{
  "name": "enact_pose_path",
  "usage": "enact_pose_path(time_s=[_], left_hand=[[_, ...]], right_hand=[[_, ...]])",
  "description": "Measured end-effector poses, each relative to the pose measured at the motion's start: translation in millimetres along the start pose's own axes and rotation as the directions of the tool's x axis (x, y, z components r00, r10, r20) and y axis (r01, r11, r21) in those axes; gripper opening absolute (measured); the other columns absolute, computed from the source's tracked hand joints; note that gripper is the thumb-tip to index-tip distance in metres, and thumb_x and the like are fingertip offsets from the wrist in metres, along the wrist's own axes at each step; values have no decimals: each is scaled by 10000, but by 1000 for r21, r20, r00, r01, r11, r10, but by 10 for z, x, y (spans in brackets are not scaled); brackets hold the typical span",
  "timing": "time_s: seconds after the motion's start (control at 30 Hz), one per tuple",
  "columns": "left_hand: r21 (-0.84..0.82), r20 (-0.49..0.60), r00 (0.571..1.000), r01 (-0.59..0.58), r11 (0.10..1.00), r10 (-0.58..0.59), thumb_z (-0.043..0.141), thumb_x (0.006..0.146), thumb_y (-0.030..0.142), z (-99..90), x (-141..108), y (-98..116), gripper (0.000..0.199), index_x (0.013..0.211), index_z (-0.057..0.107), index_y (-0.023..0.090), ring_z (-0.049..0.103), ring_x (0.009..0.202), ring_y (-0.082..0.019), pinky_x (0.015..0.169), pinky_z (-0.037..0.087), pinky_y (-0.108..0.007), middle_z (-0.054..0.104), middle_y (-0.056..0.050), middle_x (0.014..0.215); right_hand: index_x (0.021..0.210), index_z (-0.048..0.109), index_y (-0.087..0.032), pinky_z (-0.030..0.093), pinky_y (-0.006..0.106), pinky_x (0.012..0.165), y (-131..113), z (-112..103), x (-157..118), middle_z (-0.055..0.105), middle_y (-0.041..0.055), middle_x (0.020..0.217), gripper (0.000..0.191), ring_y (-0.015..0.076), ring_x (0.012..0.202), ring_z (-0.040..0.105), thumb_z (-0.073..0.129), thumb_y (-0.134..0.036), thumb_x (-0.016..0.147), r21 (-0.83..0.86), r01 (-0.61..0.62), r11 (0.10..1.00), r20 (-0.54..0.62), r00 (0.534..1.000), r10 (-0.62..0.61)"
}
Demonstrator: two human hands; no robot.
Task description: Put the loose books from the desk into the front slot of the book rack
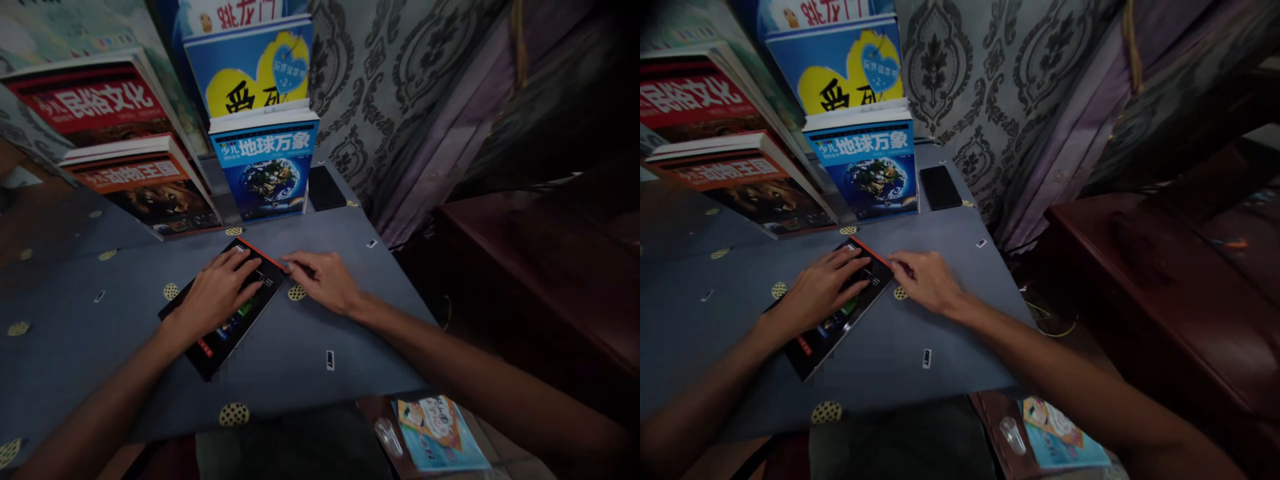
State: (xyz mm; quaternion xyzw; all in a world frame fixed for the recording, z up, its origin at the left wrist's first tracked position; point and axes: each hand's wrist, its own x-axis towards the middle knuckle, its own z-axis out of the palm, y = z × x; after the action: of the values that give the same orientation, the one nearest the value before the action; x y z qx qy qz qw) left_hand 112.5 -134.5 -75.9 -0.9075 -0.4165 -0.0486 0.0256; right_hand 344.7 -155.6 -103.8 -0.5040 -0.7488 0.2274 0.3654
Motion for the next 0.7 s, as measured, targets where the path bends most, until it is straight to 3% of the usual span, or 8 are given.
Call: enact_pose_path(time_s=[0.13,0.27,0.37,0.5,0.6,0.7], left_hand=[[94,35,995,87,992,-90,535,986,441,-45,13,10,416,1328,599,214,609,1234,-349,876,580,-465,627,-133,1365],[217,50,975,200,955,-216,453,1008,485,-113,46,29,450,1298,608,178,667,1044,-367,713,569,-430,666,-180,1224],[270,31,957,271,924,-290,412,1015,497,-128,62,-4,461,1212,638,146,638,1040,-393,697,549,-425,660,-199,1139],[258,9,944,318,912,-331,416,1008,503,-117,71,-67,456,1155,648,139,603,1055,-395,710,538,-434,633,-202,1117],[246,4,948,308,919,-318,416,1013,463,-106,52,-89,419,1162,640,142,580,1084,-386,742,533,-436,621,-193,1127],[175,22,991,130,976,-135,426,1019,356,-103,-43,-50,330,1160,640,148,573,1093,-332,808,524,-416,622,-160,1133]], right_hand=[[992,782,-202,457,257,598,-24,25,84,787,20,817,273,144,622,650,515,-234,942,3,2,1000,5,1000,-2],[1034,778,-194,496,292,693,32,120,365,799,48,964,263,168,714,675,543,-199,917,-2,27,1000,68,997,-27],[1024,779,-180,516,317,782,76,230,642,791,66,1058,252,207,894,712,560,-164,900,38,57,998,153,986,-62],[1028,773,-167,527,359,857,99,375,865,785,77,1086,257,226,951,721,556,-131,895,21,88,996,190,978,-90],[1066,759,-176,519,402,963,117,435,822,749,89,1212,272,248,1097,697,550,-129,898,47,116,992,171,978,-122],[1094,750,-205,451,441,1096,141,422,624,722,77,1274,287,251,1278,609,536,-155,910,111,162,981,133,975,-176]])
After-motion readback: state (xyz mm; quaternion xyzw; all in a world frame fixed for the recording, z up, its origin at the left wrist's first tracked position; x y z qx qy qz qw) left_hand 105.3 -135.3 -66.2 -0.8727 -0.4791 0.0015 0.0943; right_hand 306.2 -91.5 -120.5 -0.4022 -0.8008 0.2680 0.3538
